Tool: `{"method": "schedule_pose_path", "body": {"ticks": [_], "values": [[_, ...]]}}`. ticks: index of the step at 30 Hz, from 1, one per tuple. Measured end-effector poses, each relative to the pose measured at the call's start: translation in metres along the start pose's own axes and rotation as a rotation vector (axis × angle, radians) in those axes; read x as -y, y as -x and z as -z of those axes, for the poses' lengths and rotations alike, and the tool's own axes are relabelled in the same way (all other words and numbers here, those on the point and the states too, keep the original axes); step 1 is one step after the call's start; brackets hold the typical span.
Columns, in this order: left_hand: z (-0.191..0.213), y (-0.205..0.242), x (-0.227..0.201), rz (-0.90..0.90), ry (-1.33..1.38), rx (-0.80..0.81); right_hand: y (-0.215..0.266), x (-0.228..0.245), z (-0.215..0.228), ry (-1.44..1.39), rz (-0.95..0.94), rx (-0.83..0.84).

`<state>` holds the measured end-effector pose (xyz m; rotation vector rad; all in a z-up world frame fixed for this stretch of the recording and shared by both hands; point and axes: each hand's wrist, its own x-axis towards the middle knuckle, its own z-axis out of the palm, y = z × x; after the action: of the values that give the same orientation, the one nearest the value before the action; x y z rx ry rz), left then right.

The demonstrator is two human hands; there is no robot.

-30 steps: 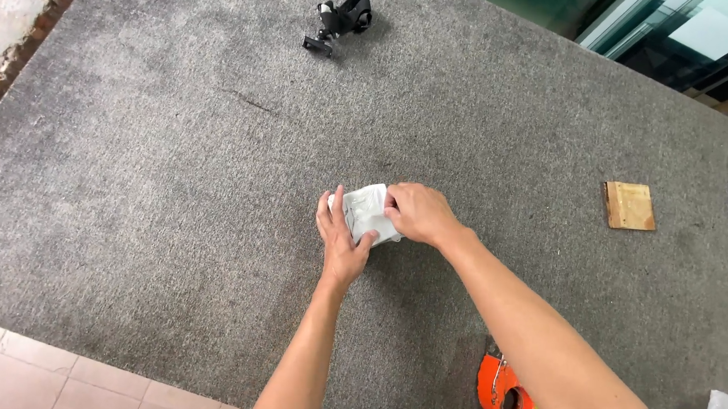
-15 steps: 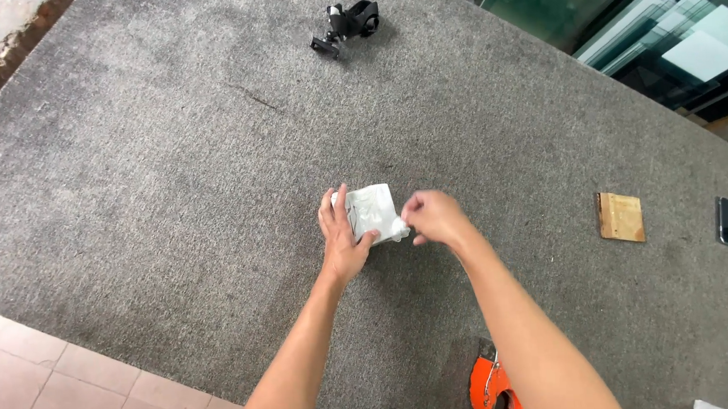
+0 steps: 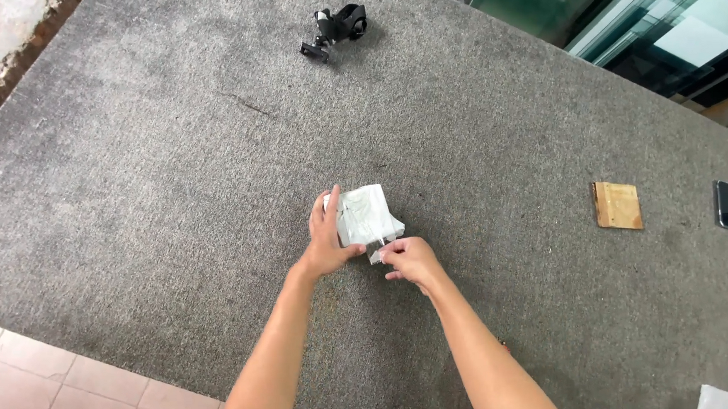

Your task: Wrapping small glass pieces in protective paper and securing the package with tape.

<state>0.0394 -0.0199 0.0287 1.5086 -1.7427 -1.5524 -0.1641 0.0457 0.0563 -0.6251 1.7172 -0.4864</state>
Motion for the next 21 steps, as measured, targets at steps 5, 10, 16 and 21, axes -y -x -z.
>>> {"method": "schedule_pose_path", "body": {"ticks": [5,10,16,21], "values": [[0.012,-0.004,0.0,0.059,-0.065,0.076,-0.049,-0.043,-0.005,0.332,0.167,-0.103],[0.028,0.0,-0.035,0.018,-0.343,0.042,-0.028,-0.032,-0.026,0.448,0.314,-0.261],[-0.021,-0.014,-0.049,-0.178,-1.01,0.117,-0.004,-0.03,-0.04,0.47,0.359,-0.372],[-0.026,-0.028,-0.045,-0.187,-1.224,0.11,-0.019,-0.111,-0.019,0.475,0.189,-0.155]]}}
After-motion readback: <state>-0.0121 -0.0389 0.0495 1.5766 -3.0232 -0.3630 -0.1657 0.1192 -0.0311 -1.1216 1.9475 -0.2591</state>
